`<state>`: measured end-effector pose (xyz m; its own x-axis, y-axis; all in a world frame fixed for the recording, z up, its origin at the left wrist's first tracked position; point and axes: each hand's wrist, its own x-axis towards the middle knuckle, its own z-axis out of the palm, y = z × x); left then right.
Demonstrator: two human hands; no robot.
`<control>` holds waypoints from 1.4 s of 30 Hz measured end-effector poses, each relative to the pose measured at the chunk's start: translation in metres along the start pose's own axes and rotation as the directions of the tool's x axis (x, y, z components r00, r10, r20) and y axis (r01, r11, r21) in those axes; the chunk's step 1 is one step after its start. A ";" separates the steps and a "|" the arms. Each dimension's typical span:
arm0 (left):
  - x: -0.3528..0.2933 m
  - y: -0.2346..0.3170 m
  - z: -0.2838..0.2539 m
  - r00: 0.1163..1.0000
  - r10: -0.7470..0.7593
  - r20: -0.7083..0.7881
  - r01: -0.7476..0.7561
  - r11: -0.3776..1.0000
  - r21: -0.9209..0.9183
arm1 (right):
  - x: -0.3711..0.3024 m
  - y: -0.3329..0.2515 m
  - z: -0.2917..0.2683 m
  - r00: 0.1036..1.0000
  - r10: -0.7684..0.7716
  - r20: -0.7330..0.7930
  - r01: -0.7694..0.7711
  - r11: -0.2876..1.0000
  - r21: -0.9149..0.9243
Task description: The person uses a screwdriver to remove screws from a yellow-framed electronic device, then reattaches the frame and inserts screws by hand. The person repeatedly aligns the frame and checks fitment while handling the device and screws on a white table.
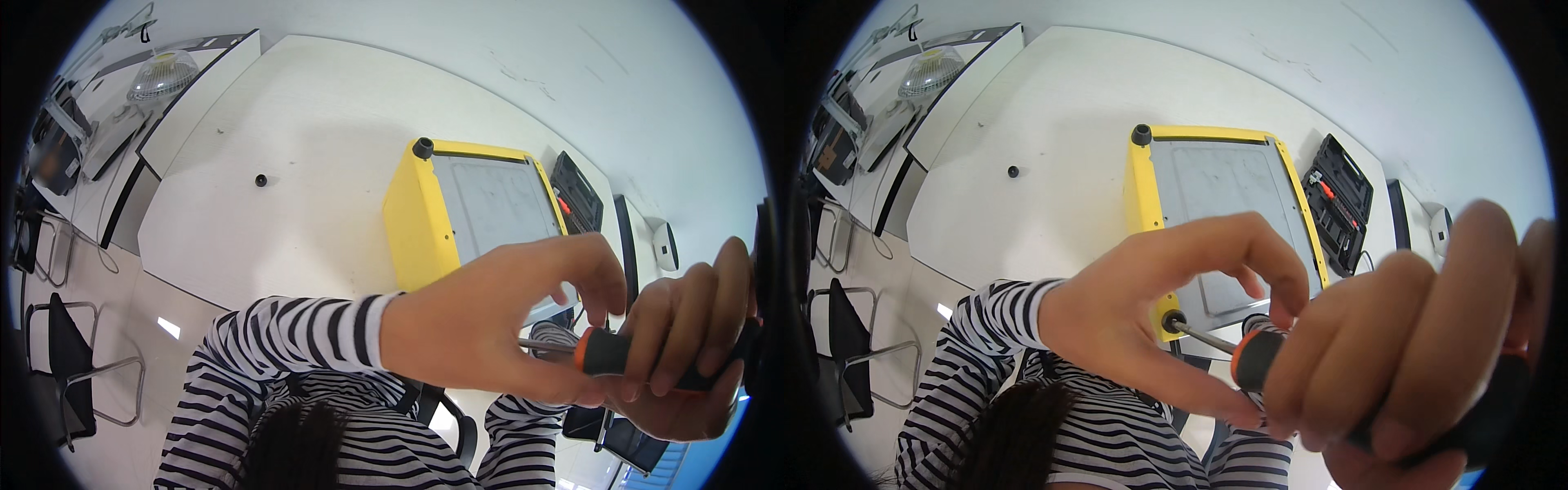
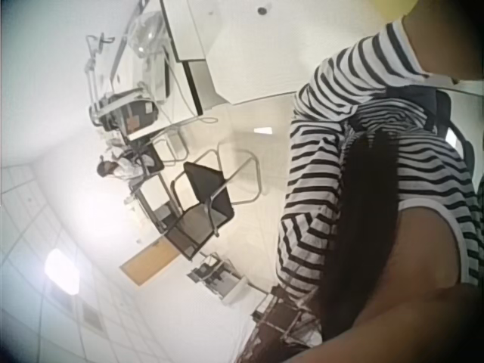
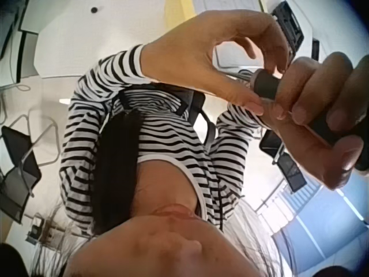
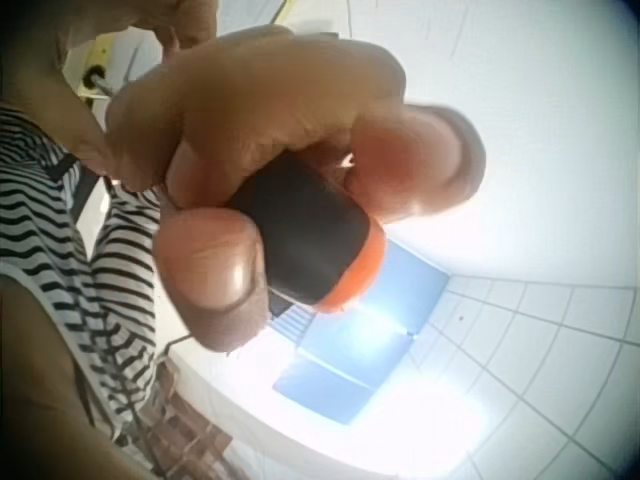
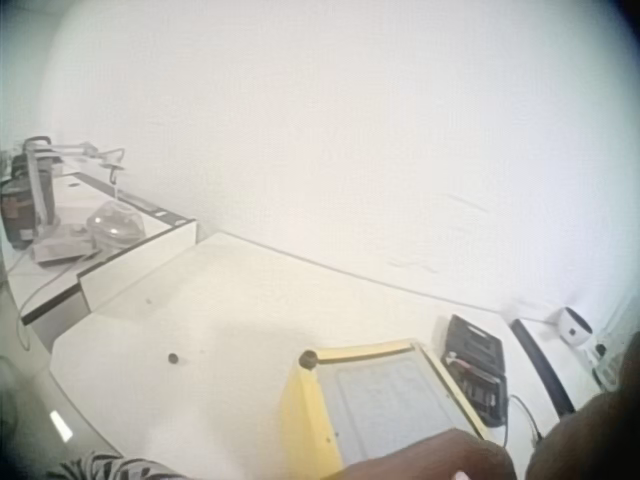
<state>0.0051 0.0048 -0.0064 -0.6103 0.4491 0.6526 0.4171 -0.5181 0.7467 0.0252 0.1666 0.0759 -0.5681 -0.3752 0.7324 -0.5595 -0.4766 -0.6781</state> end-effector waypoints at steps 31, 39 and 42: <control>-0.050 -0.014 -0.029 0.979 -0.149 0.143 0.030 0.788 0.615 | -0.008 -0.019 -0.010 0.994 -0.107 0.018 0.107 0.994 0.028; -0.045 -0.006 -0.030 0.978 -0.112 0.174 -0.025 0.773 0.635 | -0.008 -0.019 -0.010 0.993 -0.114 0.026 0.114 0.993 0.031; -0.044 -0.004 -0.030 0.978 -0.151 0.143 0.025 0.768 0.640 | -0.007 -0.017 -0.011 0.993 -0.112 0.031 0.111 0.993 0.035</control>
<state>0.0102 -0.0351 -0.0422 -0.5633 0.6219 0.5440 0.7365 0.0793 0.6718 0.0325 0.1858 0.0817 -0.4830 -0.3439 0.8053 -0.5973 -0.5430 -0.5902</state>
